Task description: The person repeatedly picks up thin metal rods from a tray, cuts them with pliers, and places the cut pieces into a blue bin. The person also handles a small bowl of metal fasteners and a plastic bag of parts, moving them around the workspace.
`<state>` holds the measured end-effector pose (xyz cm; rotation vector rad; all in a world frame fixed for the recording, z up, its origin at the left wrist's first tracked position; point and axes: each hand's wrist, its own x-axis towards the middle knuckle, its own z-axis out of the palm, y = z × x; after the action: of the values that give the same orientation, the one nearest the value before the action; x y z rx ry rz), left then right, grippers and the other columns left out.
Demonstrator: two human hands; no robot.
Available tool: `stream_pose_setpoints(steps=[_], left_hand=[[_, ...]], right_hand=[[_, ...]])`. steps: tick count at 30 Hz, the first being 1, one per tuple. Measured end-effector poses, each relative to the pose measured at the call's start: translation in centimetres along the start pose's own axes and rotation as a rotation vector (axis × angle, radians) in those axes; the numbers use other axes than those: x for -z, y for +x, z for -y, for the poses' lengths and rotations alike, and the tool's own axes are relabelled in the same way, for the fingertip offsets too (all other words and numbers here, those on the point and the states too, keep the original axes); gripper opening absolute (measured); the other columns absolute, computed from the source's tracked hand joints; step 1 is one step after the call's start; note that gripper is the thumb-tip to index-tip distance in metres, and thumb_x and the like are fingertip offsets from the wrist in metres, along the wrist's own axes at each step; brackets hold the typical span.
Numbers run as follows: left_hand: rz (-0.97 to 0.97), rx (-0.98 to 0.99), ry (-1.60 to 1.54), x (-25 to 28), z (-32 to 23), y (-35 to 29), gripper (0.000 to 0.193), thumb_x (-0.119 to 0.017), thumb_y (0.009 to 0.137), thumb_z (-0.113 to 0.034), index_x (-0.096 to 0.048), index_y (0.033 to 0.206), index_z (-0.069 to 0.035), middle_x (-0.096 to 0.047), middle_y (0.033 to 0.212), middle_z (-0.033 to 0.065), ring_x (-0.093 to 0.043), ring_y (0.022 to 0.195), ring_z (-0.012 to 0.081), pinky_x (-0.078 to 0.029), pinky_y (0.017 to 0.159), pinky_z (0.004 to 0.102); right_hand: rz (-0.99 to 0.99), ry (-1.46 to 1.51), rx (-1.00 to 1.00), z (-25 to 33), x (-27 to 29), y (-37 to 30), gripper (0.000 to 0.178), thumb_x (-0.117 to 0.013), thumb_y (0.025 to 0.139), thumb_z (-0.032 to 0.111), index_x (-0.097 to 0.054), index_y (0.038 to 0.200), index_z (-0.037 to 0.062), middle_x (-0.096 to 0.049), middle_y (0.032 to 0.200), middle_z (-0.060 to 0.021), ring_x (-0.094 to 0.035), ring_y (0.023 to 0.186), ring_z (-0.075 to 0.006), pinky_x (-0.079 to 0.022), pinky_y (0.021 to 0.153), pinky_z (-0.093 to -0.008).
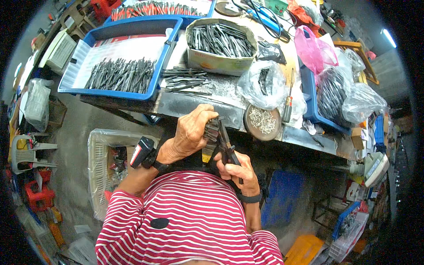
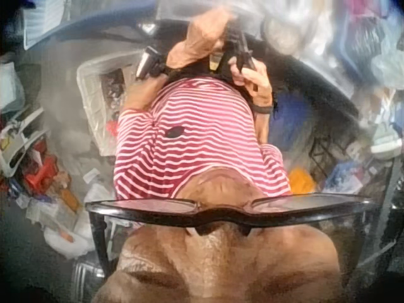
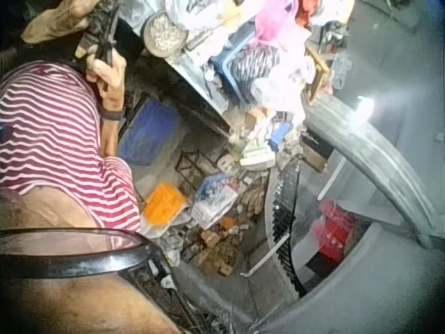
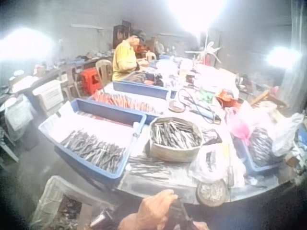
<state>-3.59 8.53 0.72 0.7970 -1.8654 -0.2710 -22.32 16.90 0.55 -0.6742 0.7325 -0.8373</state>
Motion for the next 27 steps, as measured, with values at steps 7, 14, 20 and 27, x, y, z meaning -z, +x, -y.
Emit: stream_pose_setpoints(steps=[7, 14, 20, 27], left_hand=[[-0.167, 0.823, -1.015, 5.2, -0.7, 2.0, 0.01, -0.048, 0.094, -0.01, -0.054, 0.101, -0.006, -0.064, 0.085, 0.0083, -0.047, 0.058, 0.004, -0.039, 0.049, 0.0167], [-0.413, 0.902, -1.077, 13.6, 5.2, 5.7, 0.016, -0.052, 0.092, -0.009, -0.058, 0.1, 0.004, -0.061, 0.073, 0.0065, -0.056, 0.063, 0.0106, -0.045, 0.057, 0.0217], [-0.397, 1.0, -0.838, 14.6, 9.3, 6.1, 0.01, -0.053, 0.088, -0.004, -0.053, 0.093, 0.005, -0.058, 0.068, 0.0098, -0.059, 0.058, 0.0186, -0.051, 0.05, 0.0289], [-0.144, 1.003, -0.432, 11.7, 11.5, 4.0, 0.02, -0.055, 0.083, -0.001, -0.052, 0.102, 0.003, -0.057, 0.075, 0.0077, -0.057, 0.058, 0.012, -0.047, 0.048, 0.0212]], right_hand=[[-0.065, -0.08, 0.094, -0.4, 0.2, 0.0, 0.055, -0.064, 0.075, 0.029, -0.049, 0.11, -0.0104, -0.052, 0.08, -0.0081, -0.043, 0.065, -0.0115, -0.036, 0.054, -0.0259], [-0.063, -0.101, 0.11, -0.9, 0.2, 0.2, 0.05, -0.067, 0.077, 0.03, -0.051, 0.108, -0.0066, -0.053, 0.077, -0.0066, -0.046, 0.063, -0.0113, -0.038, 0.054, -0.0254], [-0.103, -0.132, 0.074, -1.0, -0.3, 0.5, 0.049, -0.067, 0.078, 0.03, -0.052, 0.107, -0.0058, -0.051, 0.076, -0.0045, -0.044, 0.063, -0.0105, -0.037, 0.054, -0.0251], [-0.167, -0.215, 0.055, -0.8, -0.5, 0.2, 0.046, -0.064, 0.078, 0.03, -0.053, 0.105, -0.0049, -0.05, 0.074, -0.0035, -0.044, 0.062, -0.0098, -0.035, 0.054, -0.0243]])
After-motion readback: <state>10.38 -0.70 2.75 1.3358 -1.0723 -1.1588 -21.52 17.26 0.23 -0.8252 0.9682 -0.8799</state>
